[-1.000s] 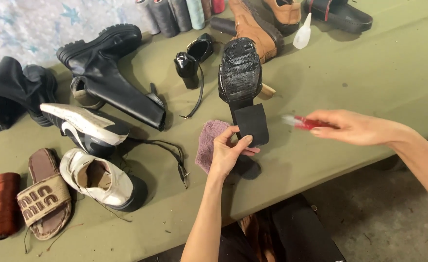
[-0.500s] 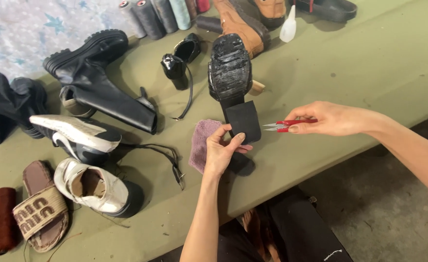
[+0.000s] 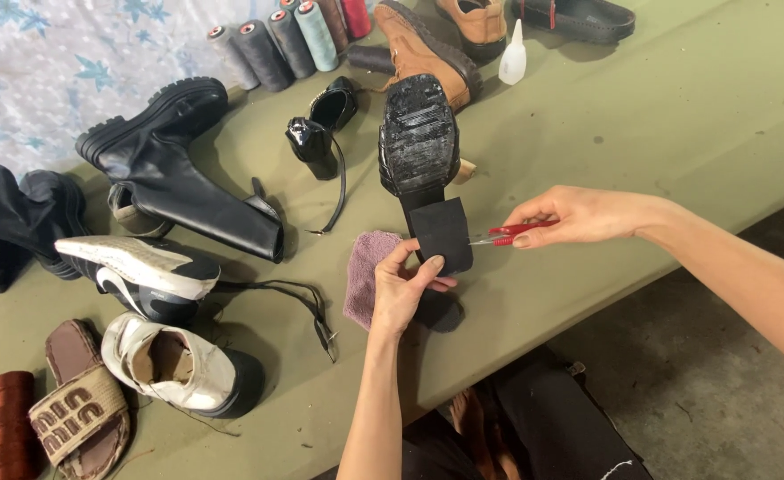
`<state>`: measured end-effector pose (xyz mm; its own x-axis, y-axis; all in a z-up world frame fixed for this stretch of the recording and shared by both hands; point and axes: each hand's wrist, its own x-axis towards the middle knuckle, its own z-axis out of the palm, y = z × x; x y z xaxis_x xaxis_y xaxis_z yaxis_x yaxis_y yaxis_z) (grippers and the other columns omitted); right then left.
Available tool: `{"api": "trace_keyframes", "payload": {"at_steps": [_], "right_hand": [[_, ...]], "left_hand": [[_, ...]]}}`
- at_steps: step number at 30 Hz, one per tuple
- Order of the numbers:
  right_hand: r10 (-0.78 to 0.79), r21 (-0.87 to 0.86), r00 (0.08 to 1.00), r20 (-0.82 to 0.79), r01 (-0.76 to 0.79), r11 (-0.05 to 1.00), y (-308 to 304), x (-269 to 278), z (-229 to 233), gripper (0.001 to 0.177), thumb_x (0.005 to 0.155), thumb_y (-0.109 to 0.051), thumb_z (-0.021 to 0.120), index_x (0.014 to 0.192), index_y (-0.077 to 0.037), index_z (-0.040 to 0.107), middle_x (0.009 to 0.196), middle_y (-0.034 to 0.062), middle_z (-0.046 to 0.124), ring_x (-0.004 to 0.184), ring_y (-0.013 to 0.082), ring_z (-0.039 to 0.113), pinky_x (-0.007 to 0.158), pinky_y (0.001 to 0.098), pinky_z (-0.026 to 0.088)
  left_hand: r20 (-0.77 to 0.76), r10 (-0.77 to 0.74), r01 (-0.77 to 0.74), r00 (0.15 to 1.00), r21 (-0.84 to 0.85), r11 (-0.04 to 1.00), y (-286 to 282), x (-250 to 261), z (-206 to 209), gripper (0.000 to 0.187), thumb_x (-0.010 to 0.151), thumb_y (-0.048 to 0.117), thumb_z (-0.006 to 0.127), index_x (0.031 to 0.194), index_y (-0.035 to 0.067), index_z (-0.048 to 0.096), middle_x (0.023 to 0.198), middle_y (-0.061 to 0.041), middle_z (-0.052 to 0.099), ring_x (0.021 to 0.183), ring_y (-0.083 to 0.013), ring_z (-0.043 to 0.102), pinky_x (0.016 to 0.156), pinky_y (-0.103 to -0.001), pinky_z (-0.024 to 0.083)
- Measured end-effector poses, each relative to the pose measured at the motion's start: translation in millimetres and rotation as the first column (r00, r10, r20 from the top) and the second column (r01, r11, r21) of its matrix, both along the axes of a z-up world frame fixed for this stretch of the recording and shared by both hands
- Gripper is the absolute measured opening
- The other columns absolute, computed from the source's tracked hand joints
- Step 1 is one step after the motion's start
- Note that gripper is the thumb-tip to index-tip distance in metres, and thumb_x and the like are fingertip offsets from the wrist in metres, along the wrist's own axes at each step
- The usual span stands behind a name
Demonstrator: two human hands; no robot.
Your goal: The person picks up a black high-heeled shoe and a piece of black material. They place the material on the heel of the shoe and use a red utility knife to cut the material to fit the heel.
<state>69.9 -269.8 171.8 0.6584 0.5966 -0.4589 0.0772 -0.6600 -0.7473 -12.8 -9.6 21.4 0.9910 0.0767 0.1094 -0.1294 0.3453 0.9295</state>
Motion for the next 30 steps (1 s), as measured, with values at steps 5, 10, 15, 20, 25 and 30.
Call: {"api": "trace_keyframes", "payload": {"at_steps": [5,10,15,20,25,30], "right_hand": [[-0.016,0.02,1.0,0.003,0.016,1.0,-7.4,9.4,-9.0,0.03,0.092,-0.031,0.076,0.111,-0.009,0.083,0.077,0.0024,0.066,0.075,0.0128,0.061,0.068,0.0273,0.052],[0.011,0.072,0.999,-0.032,-0.009,0.997,1.0,12.8,-17.8,0.03,0.092,-0.031,0.076,0.111,-0.01,0.083,0.077,0.0005,0.066,0.074,0.0098,0.06,0.06,0.0242,0.05],[0.048,0.098,0.998,-0.032,-0.045,0.994,5.8,17.6,-22.8,0.031,0.091,-0.03,0.078,0.114,-0.011,0.084,0.078,0.0029,0.067,0.076,0.0129,0.058,0.067,0.0281,0.053],[0.072,0.105,0.991,-0.109,-0.061,0.993,0.4,28.0,-31.6,0.032,0.093,-0.032,0.075,0.118,-0.013,0.082,0.076,-0.0032,0.06,0.068,0.0065,0.052,0.053,0.0209,0.039],[0.066,0.105,0.988,-0.138,-0.052,0.993,0.7,32.3,-32.0,0.033,0.094,-0.032,0.074,0.119,-0.012,0.081,0.076,-0.0038,0.057,0.068,0.0064,0.051,0.055,0.0205,0.038],[0.117,0.051,0.985,-0.128,-0.111,0.992,4.5,37.1,-31.2,0.039,0.09,-0.037,0.077,0.124,-0.017,0.08,0.078,-0.0055,0.06,0.069,0.0043,0.051,0.056,0.022,0.038]], "left_hand": [[0.004,-0.003,0.003,1.0,0.01,1.0,-1.0,-2.7,10.3,0.025,0.09,-0.001,0.073,0.114,-0.002,0.069,0.088,-0.017,0.067,0.067,-0.0389,0.075,0.059,-0.039,0.066],[0.005,-0.009,0.009,1.0,0.01,1.0,-1.6,-3.4,14.5,0.024,0.089,-0.001,0.074,0.113,-0.001,0.071,0.085,-0.017,0.068,0.067,-0.0383,0.075,0.059,-0.039,0.066],[0.007,-0.019,0.019,1.0,0.019,1.0,0.2,-2.2,11.9,0.025,0.09,-0.001,0.073,0.115,-0.002,0.069,0.082,-0.02,0.07,0.068,-0.039,0.075,0.06,-0.04,0.066],[0.015,-0.033,0.033,0.999,0.013,0.999,1.1,-2.2,11.1,0.025,0.09,-0.002,0.073,0.114,-0.002,0.069,0.081,-0.022,0.071,0.068,-0.038,0.076,0.06,-0.039,0.066],[0.023,-0.036,0.036,0.999,0.014,0.999,0.3,-3.8,14.5,0.024,0.09,-0.003,0.072,0.114,-0.002,0.069,0.08,-0.023,0.072,0.067,-0.0374,0.076,0.059,-0.039,0.066],[0.03,-0.031,0.031,0.999,0.013,0.999,1.0,-3.0,15.9,0.022,0.09,-0.003,0.071,0.112,-0.001,0.069,0.082,-0.019,0.071,0.067,-0.0364,0.076,0.059,-0.037,0.066]]}}
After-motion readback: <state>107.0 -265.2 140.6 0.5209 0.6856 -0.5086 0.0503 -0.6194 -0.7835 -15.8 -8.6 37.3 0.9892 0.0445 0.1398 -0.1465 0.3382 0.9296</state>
